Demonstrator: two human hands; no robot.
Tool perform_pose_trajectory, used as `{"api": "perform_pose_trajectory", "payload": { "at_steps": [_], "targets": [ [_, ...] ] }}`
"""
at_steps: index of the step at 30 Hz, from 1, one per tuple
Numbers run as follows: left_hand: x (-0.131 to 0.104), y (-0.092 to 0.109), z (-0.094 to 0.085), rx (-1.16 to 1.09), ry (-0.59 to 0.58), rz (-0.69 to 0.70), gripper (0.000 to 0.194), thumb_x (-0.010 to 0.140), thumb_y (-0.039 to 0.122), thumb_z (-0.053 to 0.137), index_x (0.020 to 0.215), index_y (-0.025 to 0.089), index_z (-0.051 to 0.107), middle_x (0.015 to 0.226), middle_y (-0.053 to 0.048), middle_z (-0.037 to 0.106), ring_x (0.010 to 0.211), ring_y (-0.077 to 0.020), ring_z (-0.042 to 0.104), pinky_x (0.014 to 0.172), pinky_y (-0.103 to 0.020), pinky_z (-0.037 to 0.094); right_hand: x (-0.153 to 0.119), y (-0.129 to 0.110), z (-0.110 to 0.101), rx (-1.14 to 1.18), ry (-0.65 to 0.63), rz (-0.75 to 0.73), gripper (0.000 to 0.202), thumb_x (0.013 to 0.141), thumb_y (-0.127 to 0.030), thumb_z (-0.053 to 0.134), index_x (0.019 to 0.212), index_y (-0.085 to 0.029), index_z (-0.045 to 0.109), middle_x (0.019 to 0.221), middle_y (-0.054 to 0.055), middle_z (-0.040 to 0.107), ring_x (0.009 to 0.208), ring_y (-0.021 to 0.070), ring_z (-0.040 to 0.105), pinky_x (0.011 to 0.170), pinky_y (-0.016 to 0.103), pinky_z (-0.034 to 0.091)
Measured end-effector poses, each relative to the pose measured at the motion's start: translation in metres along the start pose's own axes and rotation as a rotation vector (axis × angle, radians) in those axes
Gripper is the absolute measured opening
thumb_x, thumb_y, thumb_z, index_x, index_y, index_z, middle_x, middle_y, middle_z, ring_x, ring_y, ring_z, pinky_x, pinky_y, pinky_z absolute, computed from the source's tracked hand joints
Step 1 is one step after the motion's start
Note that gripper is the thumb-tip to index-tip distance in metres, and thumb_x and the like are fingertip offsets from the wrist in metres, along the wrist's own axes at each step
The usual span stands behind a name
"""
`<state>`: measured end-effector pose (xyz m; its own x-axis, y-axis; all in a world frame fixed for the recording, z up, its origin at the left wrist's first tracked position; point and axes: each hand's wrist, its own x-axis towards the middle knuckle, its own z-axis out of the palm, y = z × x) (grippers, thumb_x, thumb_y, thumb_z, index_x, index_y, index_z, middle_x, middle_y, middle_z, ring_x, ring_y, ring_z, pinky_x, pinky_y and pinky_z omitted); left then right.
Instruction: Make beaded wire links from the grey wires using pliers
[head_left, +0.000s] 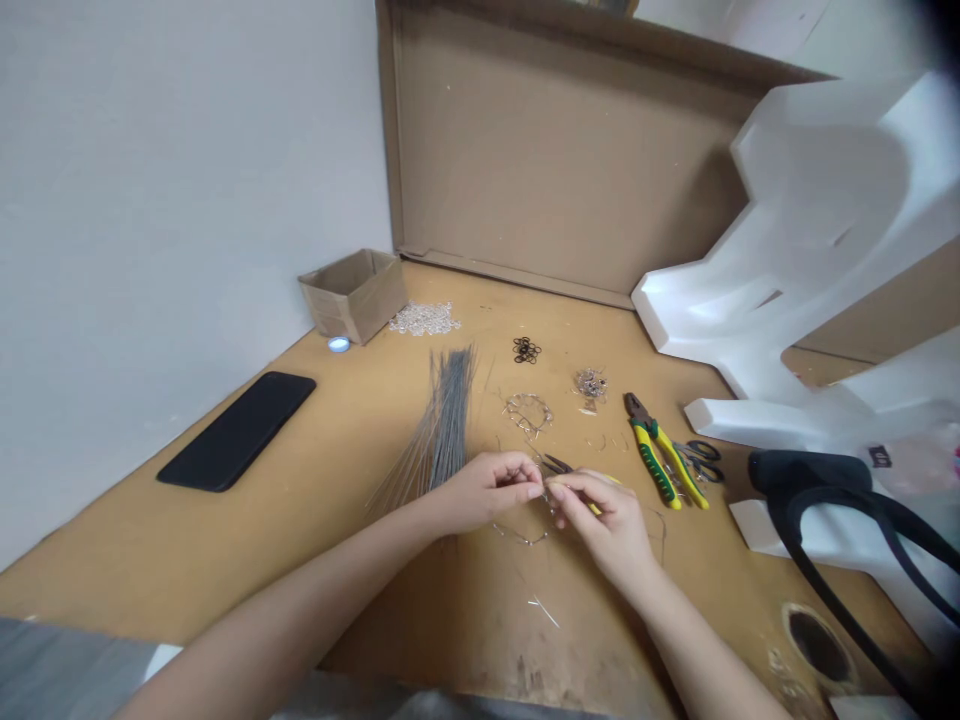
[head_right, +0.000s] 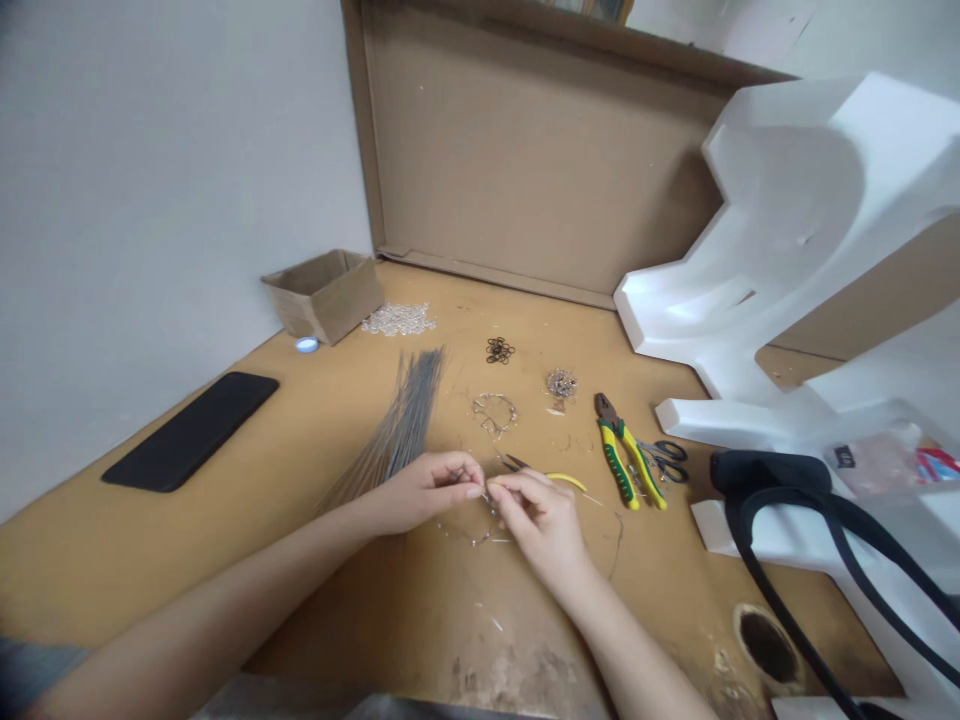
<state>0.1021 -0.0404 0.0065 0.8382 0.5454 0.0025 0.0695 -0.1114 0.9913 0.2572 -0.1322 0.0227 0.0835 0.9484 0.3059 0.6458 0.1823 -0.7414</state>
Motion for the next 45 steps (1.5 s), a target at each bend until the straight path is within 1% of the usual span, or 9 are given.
{"api": "perform_pose_trajectory", "payload": {
  "at_steps": [4, 6, 9, 12, 19, 23, 35, 41, 45],
  "targets": [
    [0.0, 0.001, -0.003, -0.11, 0.044, 0.013, 0.018, 0.08, 0.033, 0.048, 0.079, 0.015, 0.049, 0.065, 0.005, 0.042, 0.058, -0.0062, 0.038, 0.056, -0.019, 0.032, 0.002, 0.004, -0.006, 0.125, 0.021, 0.095, 0.02, 0.076, -0.034, 0.058, 0.082, -0.018, 0.067, 0.069, 0.004, 0.065, 0.059, 0.014, 0.057, 0.055, 0.024, 0.045],
    [0.0, 0.0, -0.005, -0.178, 0.09, 0.007, 0.019, 0.081, 0.035, 0.047, 0.08, 0.016, 0.047, 0.061, 0.006, 0.039, 0.053, -0.0053, 0.035, 0.053, -0.018, 0.031, 0.002, 0.008, -0.009, 0.191, -0.034, 0.185, 0.025, 0.076, -0.037, 0.057, 0.089, -0.018, 0.067, 0.073, 0.005, 0.067, 0.06, 0.014, 0.058, 0.054, 0.024, 0.045],
    [0.002, -0.003, -0.007, -0.24, 0.128, 0.018, 0.019, 0.081, 0.035, 0.047, 0.081, 0.016, 0.045, 0.061, 0.006, 0.042, 0.053, -0.0052, 0.038, 0.054, -0.019, 0.033, 0.002, 0.015, -0.014, 0.267, -0.166, 0.282, 0.028, 0.076, -0.039, 0.056, 0.089, -0.017, 0.067, 0.066, 0.003, 0.067, 0.056, 0.0125, 0.056, 0.052, 0.023, 0.043],
    [0.003, -0.005, -0.007, -0.265, 0.104, 0.022, 0.019, 0.08, 0.034, 0.049, 0.081, 0.015, 0.046, 0.064, 0.004, 0.049, 0.056, -0.0061, 0.044, 0.058, -0.021, 0.037, 0.003, 0.018, -0.014, 0.242, -0.163, 0.298, 0.027, 0.076, -0.039, 0.056, 0.081, -0.016, 0.067, 0.059, 0.001, 0.063, 0.052, 0.0111, 0.052, 0.05, 0.022, 0.04],
    [0.003, -0.003, -0.004, -0.254, 0.043, -0.045, 0.025, 0.073, 0.036, 0.059, 0.082, 0.014, 0.051, 0.066, 0.003, 0.053, 0.052, -0.0054, 0.045, 0.051, -0.019, 0.037, 0.0, 0.012, -0.007, -0.062, 0.024, 0.064, 0.019, 0.078, -0.032, 0.054, 0.072, -0.017, 0.065, 0.056, 0.0, 0.058, 0.049, 0.0109, 0.048, 0.047, 0.022, 0.038],
    [0.003, -0.005, -0.003, -0.246, 0.024, -0.077, 0.026, 0.071, 0.037, 0.06, 0.081, 0.014, 0.052, 0.063, 0.003, 0.054, 0.049, -0.0051, 0.046, 0.048, -0.018, 0.037, -0.001, 0.009, -0.007, -0.171, -0.003, -0.072, 0.017, 0.081, -0.027, 0.05, 0.076, -0.019, 0.065, 0.058, 0.001, 0.059, 0.049, 0.0107, 0.049, 0.049, 0.022, 0.039],
    [0.002, 0.0, -0.002, -0.104, 0.024, -0.128, 0.019, 0.073, 0.032, 0.057, 0.078, 0.014, 0.057, 0.061, 0.003, 0.053, 0.054, -0.0059, 0.044, 0.05, -0.017, 0.035, -0.002, 0.008, -0.008, -0.25, -0.007, -0.143, 0.016, 0.083, -0.027, 0.049, 0.079, -0.02, 0.063, 0.061, 0.001, 0.06, 0.052, 0.0117, 0.052, 0.051, 0.023, 0.04],
    [0.002, -0.003, 0.0, -0.151, 0.011, -0.13, 0.015, 0.071, 0.028, 0.058, 0.076, 0.014, 0.057, 0.063, 0.002, 0.052, 0.058, -0.0075, 0.046, 0.056, -0.02, 0.039, -0.005, 0.007, -0.007, -0.416, -0.049, -0.291, 0.016, 0.085, -0.022, 0.046, 0.085, -0.019, 0.062, 0.07, 0.005, 0.063, 0.061, 0.0139, 0.055, 0.058, 0.025, 0.041],
    [0.002, -0.004, -0.001, -0.16, -0.009, -0.125, 0.014, 0.072, 0.026, 0.057, 0.076, 0.013, 0.058, 0.063, 0.002, 0.053, 0.059, -0.0073, 0.048, 0.058, -0.02, 0.04, -0.006, 0.008, -0.006, -0.391, -0.06, -0.293, 0.013, 0.084, -0.02, 0.048, 0.086, -0.019, 0.061, 0.073, 0.005, 0.063, 0.065, 0.0149, 0.056, 0.061, 0.026, 0.041]
  ]
}}
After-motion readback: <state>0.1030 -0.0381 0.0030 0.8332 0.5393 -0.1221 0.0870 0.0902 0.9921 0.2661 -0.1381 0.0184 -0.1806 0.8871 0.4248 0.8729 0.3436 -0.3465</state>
